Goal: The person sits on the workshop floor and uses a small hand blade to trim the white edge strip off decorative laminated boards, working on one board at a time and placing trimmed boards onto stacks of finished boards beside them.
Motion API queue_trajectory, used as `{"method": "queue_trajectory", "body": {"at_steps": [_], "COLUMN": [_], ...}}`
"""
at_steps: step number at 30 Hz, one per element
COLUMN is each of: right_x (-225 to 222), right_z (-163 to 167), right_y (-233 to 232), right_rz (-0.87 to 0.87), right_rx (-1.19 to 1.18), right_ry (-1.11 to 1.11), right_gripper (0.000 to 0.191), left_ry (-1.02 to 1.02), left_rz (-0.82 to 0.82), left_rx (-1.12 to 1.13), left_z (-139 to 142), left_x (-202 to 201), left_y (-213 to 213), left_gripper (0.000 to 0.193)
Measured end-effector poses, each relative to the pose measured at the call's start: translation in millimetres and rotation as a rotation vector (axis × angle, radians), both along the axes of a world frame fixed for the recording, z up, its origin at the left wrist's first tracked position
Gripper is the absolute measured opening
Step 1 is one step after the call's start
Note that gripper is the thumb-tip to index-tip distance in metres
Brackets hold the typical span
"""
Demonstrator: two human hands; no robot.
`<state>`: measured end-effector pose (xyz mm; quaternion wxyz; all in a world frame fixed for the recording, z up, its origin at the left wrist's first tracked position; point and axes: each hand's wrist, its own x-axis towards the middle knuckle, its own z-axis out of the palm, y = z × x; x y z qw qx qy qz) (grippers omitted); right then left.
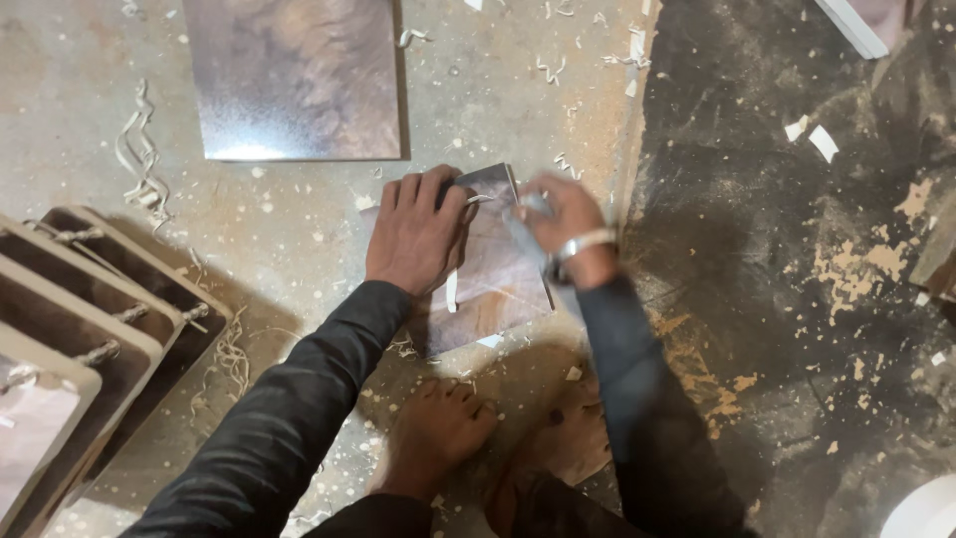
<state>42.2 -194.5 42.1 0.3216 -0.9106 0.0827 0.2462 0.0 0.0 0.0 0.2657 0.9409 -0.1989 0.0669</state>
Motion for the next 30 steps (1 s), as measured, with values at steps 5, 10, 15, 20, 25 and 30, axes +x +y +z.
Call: {"method": "queue_trajectory", "body": {"at_steps": [5,10,15,20,25,30], "right_x": [44,34,31,37,19,-60], "right_z": [35,53,59,51,29,17], "right_y": [21,29,31,29,7,-41], "right_rz": [0.179,0.138,0.166,0.16,0.071,-0.462], "right_rx": [0.084,0.201,0.157,0.162,0.336,0.476], "right_ry": [-0.235,-0.264,-0.299,-0.273,-0.444,0.044], "right_gripper": [0.021,0.024,0.013,0.006,0.008,0.025], "left_ry": [-0.005,0.039,0.015,0.01,-0.001,0.004], "left_rz": [0.01,0.008,0.012,0.018,0.007,0.018], "left_rx": [0.006,0.025,0.031,0.012,0.022,0.002], "left_z": [16,28,32,31,27,14], "left_x": [7,2,2,0,2,0], "left_y": [-1,-2,-4,-2,-4,-4], "left_gripper": [0.021,0.021,0.022,0.02,0.021,0.021]}}
